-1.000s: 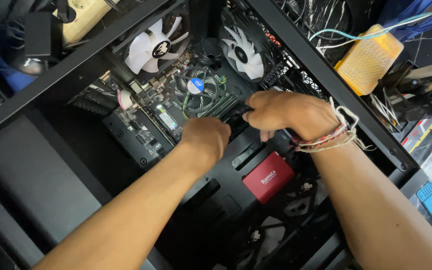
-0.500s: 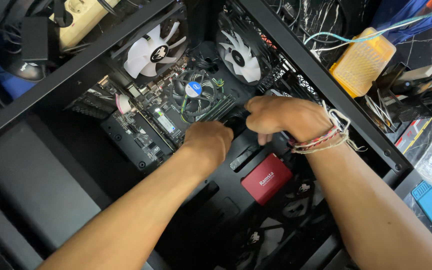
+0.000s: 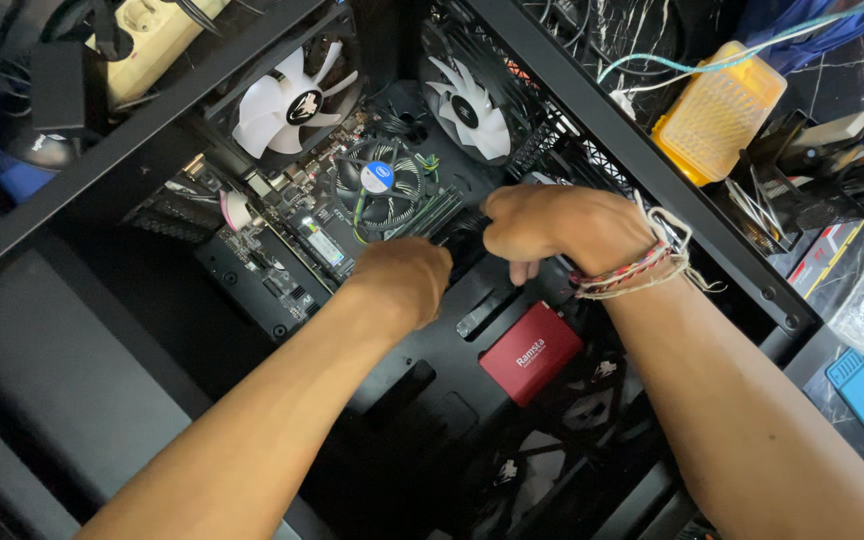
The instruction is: The person connects internal cables and components inside an open computer case by hand. They push wires into sockets on the motherboard, secure a connector into a slot, and then press the side panel onto the chassis.
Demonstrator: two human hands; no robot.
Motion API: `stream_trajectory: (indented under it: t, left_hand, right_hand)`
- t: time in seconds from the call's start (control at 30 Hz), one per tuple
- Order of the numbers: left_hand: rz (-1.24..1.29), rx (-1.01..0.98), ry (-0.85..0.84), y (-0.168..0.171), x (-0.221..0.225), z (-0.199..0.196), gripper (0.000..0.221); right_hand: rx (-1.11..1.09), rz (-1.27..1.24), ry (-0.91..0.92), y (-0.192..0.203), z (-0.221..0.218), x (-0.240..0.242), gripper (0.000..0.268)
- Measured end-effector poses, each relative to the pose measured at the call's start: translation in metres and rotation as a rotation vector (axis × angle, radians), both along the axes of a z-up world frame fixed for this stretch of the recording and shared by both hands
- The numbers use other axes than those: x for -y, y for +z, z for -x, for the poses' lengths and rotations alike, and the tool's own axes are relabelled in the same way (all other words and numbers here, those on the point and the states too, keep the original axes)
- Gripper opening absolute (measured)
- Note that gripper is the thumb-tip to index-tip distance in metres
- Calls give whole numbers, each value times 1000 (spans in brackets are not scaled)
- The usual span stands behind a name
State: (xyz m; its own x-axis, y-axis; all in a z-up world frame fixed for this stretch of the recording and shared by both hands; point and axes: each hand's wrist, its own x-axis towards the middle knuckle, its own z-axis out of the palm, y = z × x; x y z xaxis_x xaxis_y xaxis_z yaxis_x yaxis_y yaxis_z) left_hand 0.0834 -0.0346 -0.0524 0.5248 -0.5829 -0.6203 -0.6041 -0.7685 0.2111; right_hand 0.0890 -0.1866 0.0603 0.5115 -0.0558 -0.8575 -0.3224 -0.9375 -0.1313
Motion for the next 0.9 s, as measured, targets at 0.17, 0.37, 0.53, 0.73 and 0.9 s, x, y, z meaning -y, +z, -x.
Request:
stream_trajectory:
  t: [0.17, 0.37, 0.53, 0.73, 0.9]
  left_hand:
    - [-4, -13, -36, -2, 0, -3, 40]
    - [-14, -30, -7, 3, 0, 0, 39]
    - [-8, -38, -9, 14, 0, 0, 38]
    - [-24, -56, -19, 13, 2, -1, 43]
    - [-22, -77, -11, 16, 2, 1, 41]
  right_hand:
    - [-23, 18, 13, -2, -1, -1, 57]
    - [-12, 46, -53, 14, 3, -12, 75]
    - [-19, 25, -39, -10, 0, -1, 65]
    - [-26, 0, 6, -17, -3, 3, 58]
    - [-30, 27, -17, -10, -2, -1, 60]
